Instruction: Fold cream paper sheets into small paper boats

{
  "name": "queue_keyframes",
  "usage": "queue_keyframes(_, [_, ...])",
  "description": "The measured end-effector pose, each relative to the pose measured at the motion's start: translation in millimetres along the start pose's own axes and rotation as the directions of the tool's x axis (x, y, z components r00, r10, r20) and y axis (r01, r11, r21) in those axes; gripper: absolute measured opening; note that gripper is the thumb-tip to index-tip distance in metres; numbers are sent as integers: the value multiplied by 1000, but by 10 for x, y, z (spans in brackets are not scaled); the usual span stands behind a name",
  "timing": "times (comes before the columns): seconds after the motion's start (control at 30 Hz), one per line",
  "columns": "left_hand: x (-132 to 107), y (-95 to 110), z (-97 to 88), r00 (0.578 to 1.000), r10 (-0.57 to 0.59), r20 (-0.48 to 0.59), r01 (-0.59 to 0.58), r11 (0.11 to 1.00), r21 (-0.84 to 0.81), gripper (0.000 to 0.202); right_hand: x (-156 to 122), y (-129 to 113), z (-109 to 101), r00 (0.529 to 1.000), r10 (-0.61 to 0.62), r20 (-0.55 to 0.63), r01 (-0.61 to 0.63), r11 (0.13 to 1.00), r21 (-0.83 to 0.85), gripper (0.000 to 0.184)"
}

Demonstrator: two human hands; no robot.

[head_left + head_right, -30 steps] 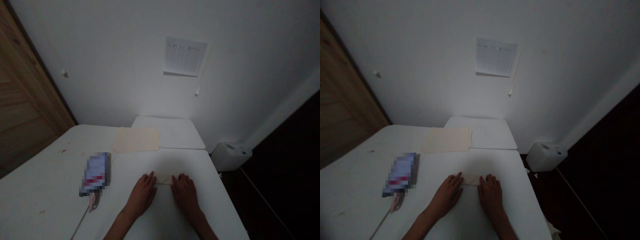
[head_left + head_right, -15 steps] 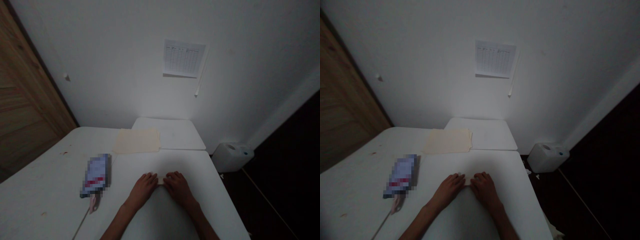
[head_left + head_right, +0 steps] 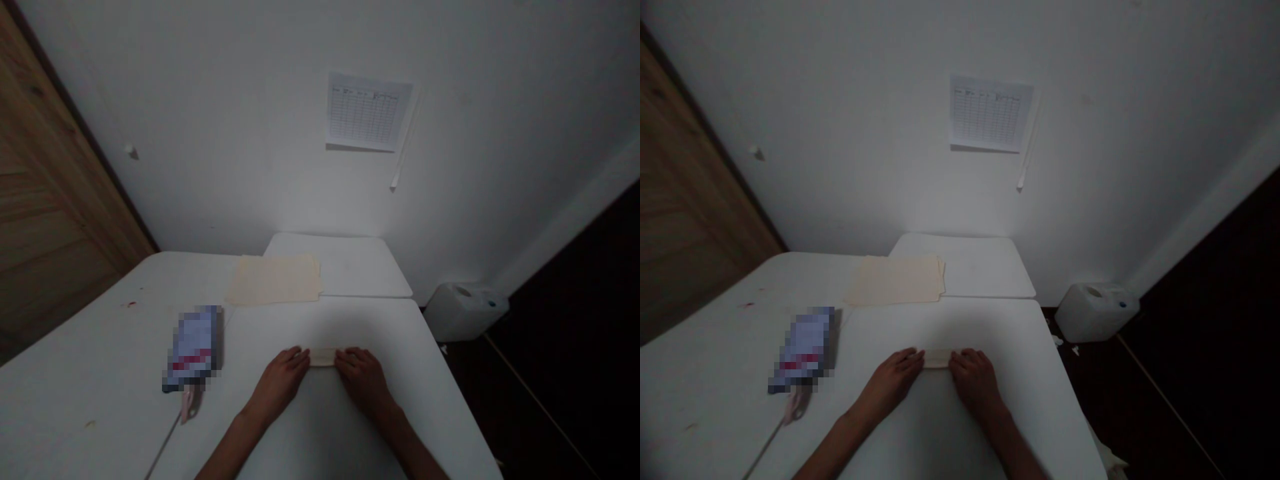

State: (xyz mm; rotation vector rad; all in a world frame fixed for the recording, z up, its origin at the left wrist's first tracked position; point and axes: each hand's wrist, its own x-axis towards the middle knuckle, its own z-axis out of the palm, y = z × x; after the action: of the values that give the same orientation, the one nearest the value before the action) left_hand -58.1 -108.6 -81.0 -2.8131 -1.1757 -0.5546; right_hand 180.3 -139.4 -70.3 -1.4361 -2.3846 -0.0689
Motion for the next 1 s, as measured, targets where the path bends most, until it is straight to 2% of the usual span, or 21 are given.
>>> queue_keyframes(0.17, [-105, -80, -39, 998, -23, -61, 21, 999, -29, 31, -138, 100, -15, 997, 79, -13, -79, 997, -14, 28])
queue_keyframes(0.4, [-114, -93, -48, 1000, -16, -19, 16, 1000, 4, 34, -157, 99, -11, 992, 113, -47, -112, 993, 36, 27])
queue_keyframes(0.53, [-73, -55, -66, 995, -45, -92, 42, 998, -38, 29, -140, 114, -14, 985, 129, -118, -114, 985, 131, 26])
queue_keyframes(0.6, [-46, -24, -101, 987, -95, -126, 85, 993, -84, 25, -128, 121, 4, 961, 208, -182, -165, 960, 225, 29])
queue_keyframes(0.67, [-22, 12, -143, 978, -153, -141, 133, 980, -146, 24, -101, 107, 31, 898, 377, -227, -273, 882, 385, 36])
queue_keyframes(0.73, [-2, 55, -178, 969, -199, -146, 165, 962, -216, 24, -49, 65, 53, 802, 563, -199, -359, 721, 593, 48])
queue_keyframes(0.8, [14, 108, -199, 961, -231, -151, 181, 941, -285, 25, 28, 2, 60, 746, 657, -109, -358, 534, 766, 58])
queue_keyframes(0.9, [34, 198, -216, 948, -277, -155, 203, 904, -376, 26, 153, -81, 64, 750, 662, 11, -300, 326, 897, 59])
queue_keyframes(1.0, [56, 275, -248, 926, -361, -108, 279, 850, -448, 27, 241, -102, 98, 765, 641, 58, -265, 231, 936, 54])
